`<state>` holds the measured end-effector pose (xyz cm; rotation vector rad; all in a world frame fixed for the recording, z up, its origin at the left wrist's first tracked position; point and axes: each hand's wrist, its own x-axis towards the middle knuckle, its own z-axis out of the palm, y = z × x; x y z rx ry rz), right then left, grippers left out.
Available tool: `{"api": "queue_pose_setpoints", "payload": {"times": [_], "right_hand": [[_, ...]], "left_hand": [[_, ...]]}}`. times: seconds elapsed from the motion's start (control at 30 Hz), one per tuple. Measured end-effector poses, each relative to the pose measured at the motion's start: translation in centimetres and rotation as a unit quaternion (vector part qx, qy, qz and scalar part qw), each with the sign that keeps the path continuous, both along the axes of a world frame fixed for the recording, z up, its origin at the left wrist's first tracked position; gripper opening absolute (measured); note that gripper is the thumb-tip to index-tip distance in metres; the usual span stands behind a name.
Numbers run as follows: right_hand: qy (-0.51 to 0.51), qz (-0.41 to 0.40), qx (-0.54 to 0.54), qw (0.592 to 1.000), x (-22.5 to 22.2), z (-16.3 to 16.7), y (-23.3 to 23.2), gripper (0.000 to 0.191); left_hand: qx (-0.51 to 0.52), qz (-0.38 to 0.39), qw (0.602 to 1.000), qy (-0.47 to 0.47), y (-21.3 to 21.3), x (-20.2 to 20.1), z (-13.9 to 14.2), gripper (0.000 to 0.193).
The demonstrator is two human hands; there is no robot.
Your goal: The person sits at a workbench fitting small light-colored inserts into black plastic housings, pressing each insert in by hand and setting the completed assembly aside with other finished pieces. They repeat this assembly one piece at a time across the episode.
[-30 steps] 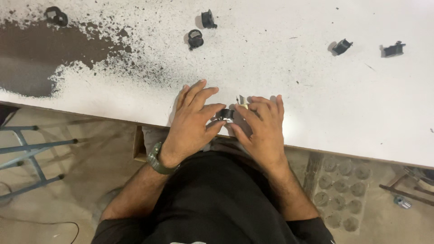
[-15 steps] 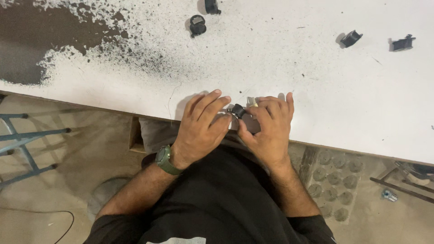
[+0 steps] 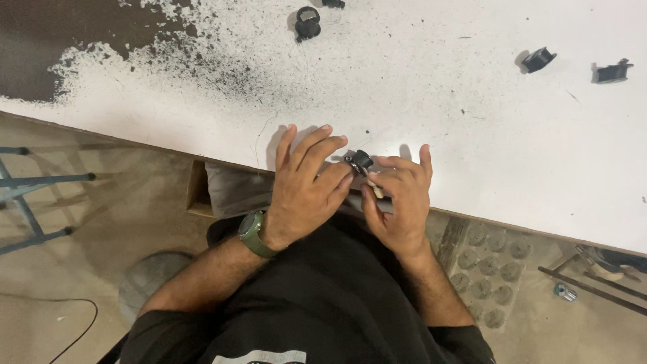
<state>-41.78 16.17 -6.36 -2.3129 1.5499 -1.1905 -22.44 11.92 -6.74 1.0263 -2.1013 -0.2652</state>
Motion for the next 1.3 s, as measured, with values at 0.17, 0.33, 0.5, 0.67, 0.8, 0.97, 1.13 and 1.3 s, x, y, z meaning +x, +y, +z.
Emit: {"api": "queue_pose_setpoints", "payload": {"times": [0.17, 0.33, 0.5, 0.67, 0.8, 0.97, 1.13, 1.3], "right_hand": [[-0.008, 0.002, 0.013, 1.0, 0.1, 0.1, -0.2, 0.038], [-0.021, 0.006, 0.009, 1.0, -0.1, 0.1, -0.3, 0.037], [-0.029, 0.009, 0.001, 1.0, 0.0, 0.0, -0.4, 0.036], [-0.029, 0.01, 0.009, 0.999, 0.0, -0.1, -0.3, 0.035], [-0.025, 0.005, 0.003, 1.0, 0.2, -0.1, -0.3, 0.035], [-0.03, 0.003, -0.001, 1.0, 0.4, 0.2, -0.3, 0.036], [-0.027, 0.002, 0.004, 1.0, 0.5, 0.1, -0.4, 0.036], [-0.027, 0.004, 0.003, 1.0, 0.4, -0.1, -0.4, 0.035]], "left_hand": [[0.005, -0.055, 0.996, 0.074, 0.0, 0.1, -0.4, 0.014], [-0.053, -0.056, 0.997, 0.007, -0.3, 0.0, -0.4, 0.012], [-0.056, -0.03, 0.998, 0.014, -0.2, -0.4, 0.1, 0.013], [-0.007, 0.004, 0.999, 0.038, 0.0, -0.6, 0.7, 0.013], [0.031, 0.018, 0.999, 0.029, 0.0, -0.5, 0.9, 0.013], [-0.003, -0.026, 0.996, 0.088, 0.2, 0.0, 0.8, 0.015], [-0.017, -0.041, 0.998, 0.05, 0.0, 0.2, 0.7, 0.015], [-0.026, -0.051, 0.998, 0.02, -0.3, 0.0, 0.6, 0.013]]}}
